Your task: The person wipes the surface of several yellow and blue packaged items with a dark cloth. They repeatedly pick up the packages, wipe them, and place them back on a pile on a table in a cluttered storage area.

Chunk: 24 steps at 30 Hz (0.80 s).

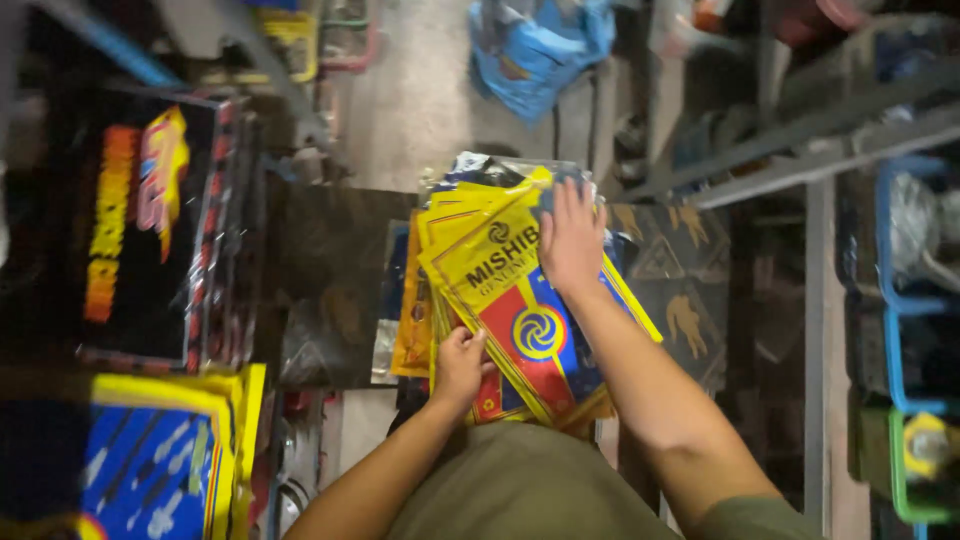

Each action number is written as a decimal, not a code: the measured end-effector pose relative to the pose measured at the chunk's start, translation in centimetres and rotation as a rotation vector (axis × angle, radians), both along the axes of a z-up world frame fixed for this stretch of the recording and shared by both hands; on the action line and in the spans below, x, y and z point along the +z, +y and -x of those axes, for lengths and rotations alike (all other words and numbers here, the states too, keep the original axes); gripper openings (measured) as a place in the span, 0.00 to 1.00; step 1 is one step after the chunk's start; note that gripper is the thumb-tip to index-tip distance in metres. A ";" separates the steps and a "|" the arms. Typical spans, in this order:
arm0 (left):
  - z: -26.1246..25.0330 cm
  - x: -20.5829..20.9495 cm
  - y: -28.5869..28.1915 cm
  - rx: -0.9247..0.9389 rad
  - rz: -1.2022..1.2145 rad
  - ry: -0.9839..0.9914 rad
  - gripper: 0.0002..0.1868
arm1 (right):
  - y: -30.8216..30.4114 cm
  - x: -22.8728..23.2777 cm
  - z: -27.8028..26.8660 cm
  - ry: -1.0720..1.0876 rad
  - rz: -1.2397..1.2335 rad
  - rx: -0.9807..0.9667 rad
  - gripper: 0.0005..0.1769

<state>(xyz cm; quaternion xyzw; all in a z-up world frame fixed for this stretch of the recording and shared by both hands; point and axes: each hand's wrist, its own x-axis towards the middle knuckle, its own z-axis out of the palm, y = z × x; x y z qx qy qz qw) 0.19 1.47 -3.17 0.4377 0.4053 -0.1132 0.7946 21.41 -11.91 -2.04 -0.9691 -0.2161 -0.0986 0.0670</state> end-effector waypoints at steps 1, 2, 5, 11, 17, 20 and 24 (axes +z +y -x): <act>0.1 -0.2 -0.1 -0.027 0.004 0.002 0.12 | -0.6 0.1 1.8 0.002 0.004 -0.027 0.29; 0.1 -0.4 -0.2 -0.005 -0.009 -0.004 0.11 | -1.2 0.1 3.5 0.022 0.026 -0.100 0.29; 0.7 -3.4 -0.4 -0.015 -0.060 -0.014 0.10 | -2.3 -2.1 9.4 0.063 0.085 -0.130 0.30; 0.9 -3.7 0.2 -0.039 -0.123 -0.025 0.11 | -5.5 -2.3 22.0 0.059 0.107 0.205 0.34; 0.5 -1.5 0.1 -0.049 -0.076 -0.026 0.11 | -12.0 -4.0 20.2 0.124 -0.101 0.032 0.31; 0.3 0.4 0.1 -0.015 -0.039 -0.019 0.11 | -11.8 -3.0 16.1 0.230 -0.147 -0.115 0.31; -0.8 3.8 0.6 -0.004 0.015 -0.046 0.10 | -7.6 -0.2 9.5 0.207 -0.046 -0.085 0.30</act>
